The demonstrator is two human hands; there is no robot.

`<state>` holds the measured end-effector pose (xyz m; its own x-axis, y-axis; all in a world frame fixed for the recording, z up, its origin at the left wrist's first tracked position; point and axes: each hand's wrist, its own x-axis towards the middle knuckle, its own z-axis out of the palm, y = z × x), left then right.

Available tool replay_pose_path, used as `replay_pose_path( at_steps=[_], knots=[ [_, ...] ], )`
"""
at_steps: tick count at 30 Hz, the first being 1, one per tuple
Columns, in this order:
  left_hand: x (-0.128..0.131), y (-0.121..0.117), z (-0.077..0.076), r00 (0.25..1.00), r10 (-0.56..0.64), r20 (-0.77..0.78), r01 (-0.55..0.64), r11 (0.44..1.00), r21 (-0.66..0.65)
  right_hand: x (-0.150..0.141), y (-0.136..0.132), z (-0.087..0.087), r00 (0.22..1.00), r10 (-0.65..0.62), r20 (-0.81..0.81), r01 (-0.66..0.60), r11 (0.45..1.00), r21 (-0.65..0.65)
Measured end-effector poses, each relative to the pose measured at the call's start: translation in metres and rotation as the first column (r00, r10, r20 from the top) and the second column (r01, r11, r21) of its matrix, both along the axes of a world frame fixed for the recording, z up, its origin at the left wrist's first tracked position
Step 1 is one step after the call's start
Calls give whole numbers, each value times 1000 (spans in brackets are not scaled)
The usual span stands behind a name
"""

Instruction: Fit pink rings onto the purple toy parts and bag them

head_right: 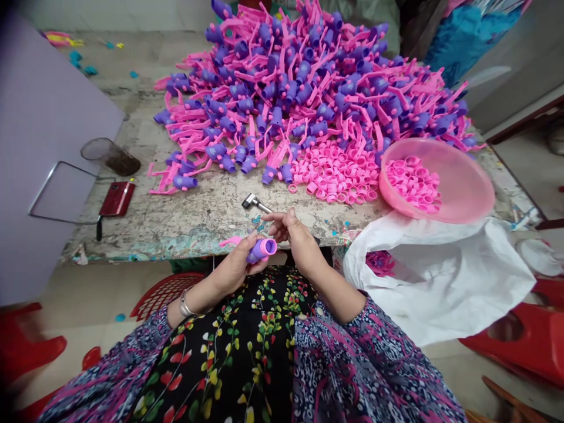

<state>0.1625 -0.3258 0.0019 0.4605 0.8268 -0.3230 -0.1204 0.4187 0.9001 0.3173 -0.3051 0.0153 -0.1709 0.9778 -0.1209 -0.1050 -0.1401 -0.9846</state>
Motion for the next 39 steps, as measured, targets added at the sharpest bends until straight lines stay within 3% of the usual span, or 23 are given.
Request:
replay_pose_path(
  at_steps=[5,12,19,29,34,37,39],
  knots=[
    [-1,-1,1,1000,-13,-7,13,1000,-7,-5,-10,2,962,24,-271,-78,979,-189],
    [2,-1,3,997,27,66,-21,995,-98,-8,-20,1,872,113,-476,-218,961,-170],
    [3,-1,4,989,33,144,-15,993,-119,-8,-23,-9,869,110,-483,-202,969,-143],
    [2,-2,6,997,16,80,-8,995,-104,-10,-24,-10,893,78,-444,-165,973,-161],
    [2,-3,-1,998,30,54,-24,993,-115,-14,-26,-14,938,69,-341,-119,984,-130],
    [3,-3,-3,997,67,30,-63,990,-130,-13,-31,-13,998,30,-59,-29,999,14],
    [4,-4,-1,996,85,-11,-86,993,-83,-10,-34,-11,980,-56,191,18,980,198]
  ],
)
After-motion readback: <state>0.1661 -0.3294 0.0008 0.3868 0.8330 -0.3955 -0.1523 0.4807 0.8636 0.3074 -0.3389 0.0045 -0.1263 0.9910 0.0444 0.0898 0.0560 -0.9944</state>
